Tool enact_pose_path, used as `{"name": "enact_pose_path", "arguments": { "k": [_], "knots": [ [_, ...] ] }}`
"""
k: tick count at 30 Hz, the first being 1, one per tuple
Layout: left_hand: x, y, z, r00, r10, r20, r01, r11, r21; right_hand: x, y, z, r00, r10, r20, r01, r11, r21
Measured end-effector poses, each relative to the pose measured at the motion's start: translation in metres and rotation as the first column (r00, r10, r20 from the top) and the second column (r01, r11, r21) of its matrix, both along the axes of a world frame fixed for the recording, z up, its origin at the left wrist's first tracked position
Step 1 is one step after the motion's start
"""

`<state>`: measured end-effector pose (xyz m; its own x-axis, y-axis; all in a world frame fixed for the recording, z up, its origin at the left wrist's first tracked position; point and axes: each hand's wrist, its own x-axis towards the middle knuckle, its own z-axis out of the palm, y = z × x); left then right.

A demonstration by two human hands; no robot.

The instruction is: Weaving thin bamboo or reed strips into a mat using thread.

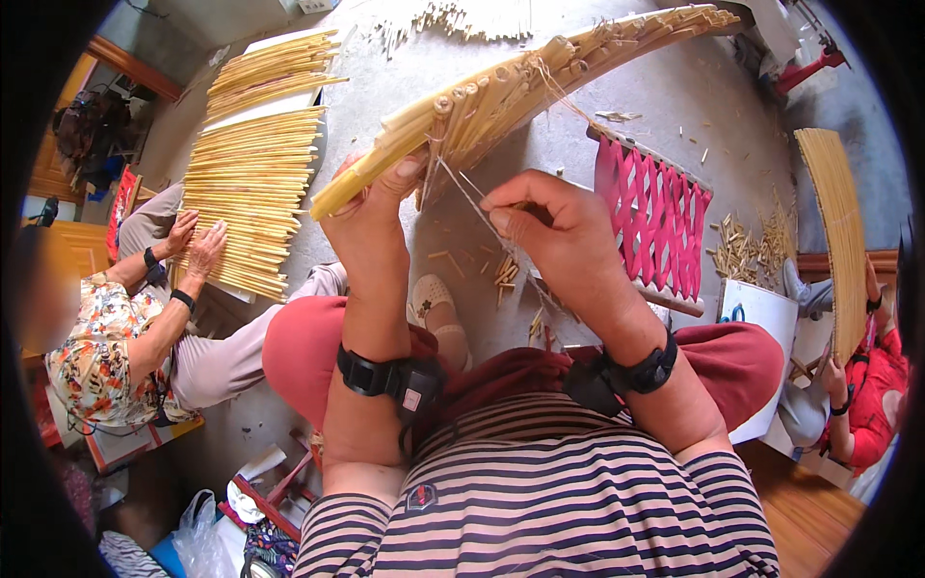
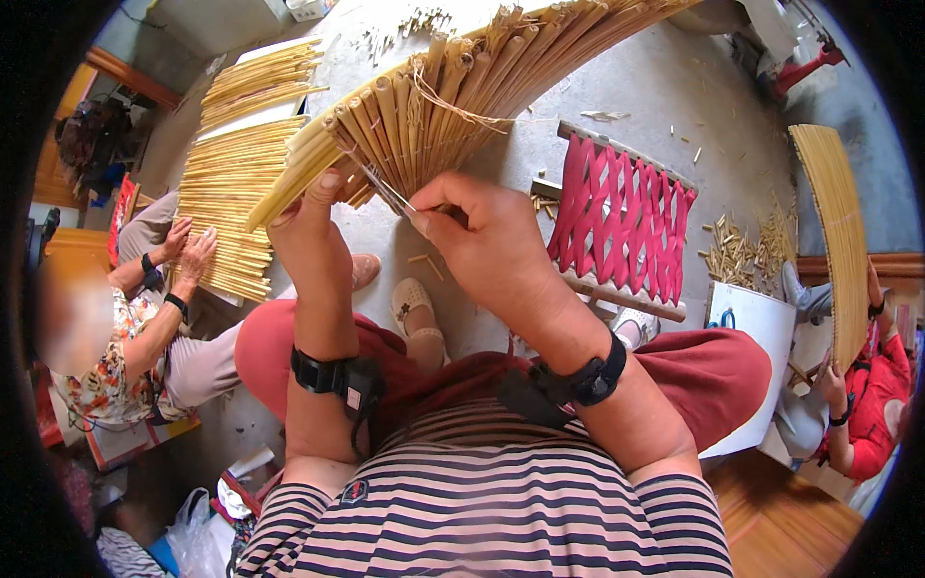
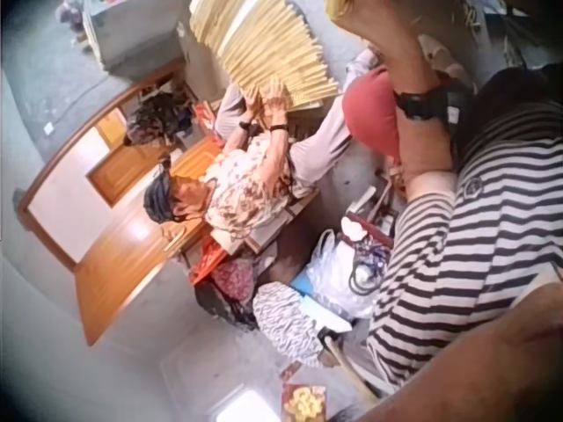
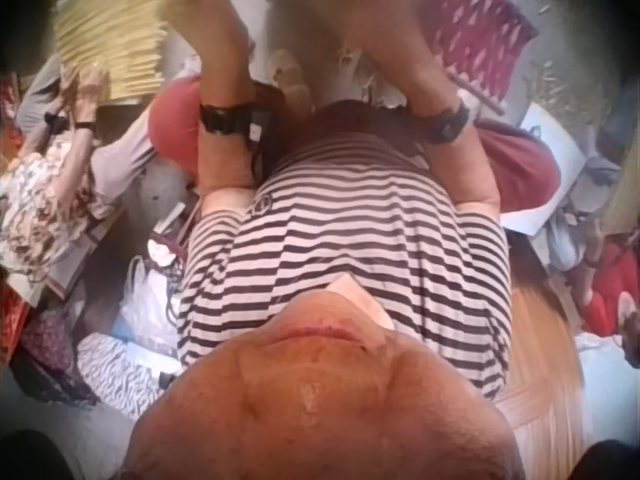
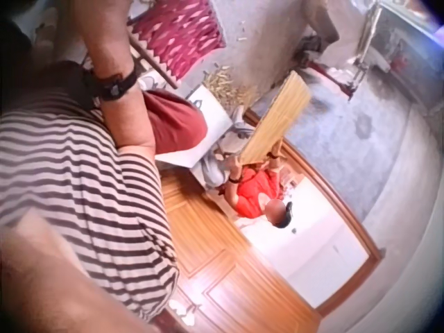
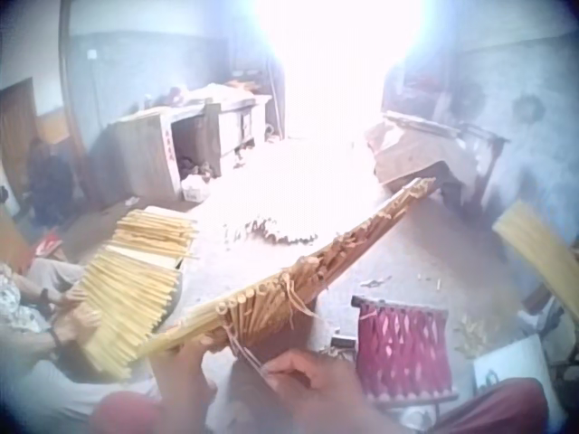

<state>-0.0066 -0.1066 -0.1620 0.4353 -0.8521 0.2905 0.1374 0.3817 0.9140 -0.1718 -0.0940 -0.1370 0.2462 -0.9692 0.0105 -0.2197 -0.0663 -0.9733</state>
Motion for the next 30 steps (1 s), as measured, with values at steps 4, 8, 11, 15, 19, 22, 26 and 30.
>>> {"name": "enact_pose_path", "arguments": {
  "k": [4, 8, 11, 15, 19, 22, 26, 30],
  "knots": [
    [0.009, -0.005, -0.006, 0.996, 0.018, 0.082, -0.023, 0.998, 0.059, 0.005, -0.008, 0.004, 0.998, -0.067, 0.011, 0.068, 0.978, -0.195],
    [0.011, -0.018, -0.001, 0.998, 0.036, 0.047, -0.038, 0.999, 0.037, 0.014, -0.019, 0.007, 0.994, -0.109, 0.028, 0.112, 0.930, -0.349],
    [0.014, -0.024, 0.003, 0.994, -0.032, -0.108, 0.033, 0.999, 0.007, 0.020, -0.027, 0.006, 0.993, -0.118, -0.006, 0.101, 0.877, -0.470],
    [0.022, -0.032, -0.003, 0.996, -0.028, -0.081, 0.028, 1.000, -0.001, 0.022, -0.033, 0.000, 0.996, -0.084, 0.015, 0.082, 0.893, -0.442],
    [0.025, -0.036, -0.005, 0.997, 0.001, -0.076, 0.000, 1.000, 0.020, 0.024, -0.036, -0.003, 0.998, -0.068, 0.013, 0.067, 0.904, -0.422],
    [0.027, -0.037, -0.005, 0.999, -0.002, -0.038, 0.003, 1.000, 0.016, 0.026, -0.036, -0.008, 0.999, -0.034, 0.023, 0.040, 0.923, -0.382],
    [0.032, -0.041, -0.007, 0.997, 0.026, -0.074, -0.027, 1.000, -0.007, 0.030, -0.040, -0.013, 0.997, 0.011, 0.082, 0.024, 0.906, -0.423],
    [0.032, -0.041, -0.007, 0.999, 0.023, -0.045, -0.023, 1.000, -0.014, 0.031, -0.040, -0.010, 0.998, 0.007, 0.056, 0.017, 0.906, -0.422]
  ]
}}
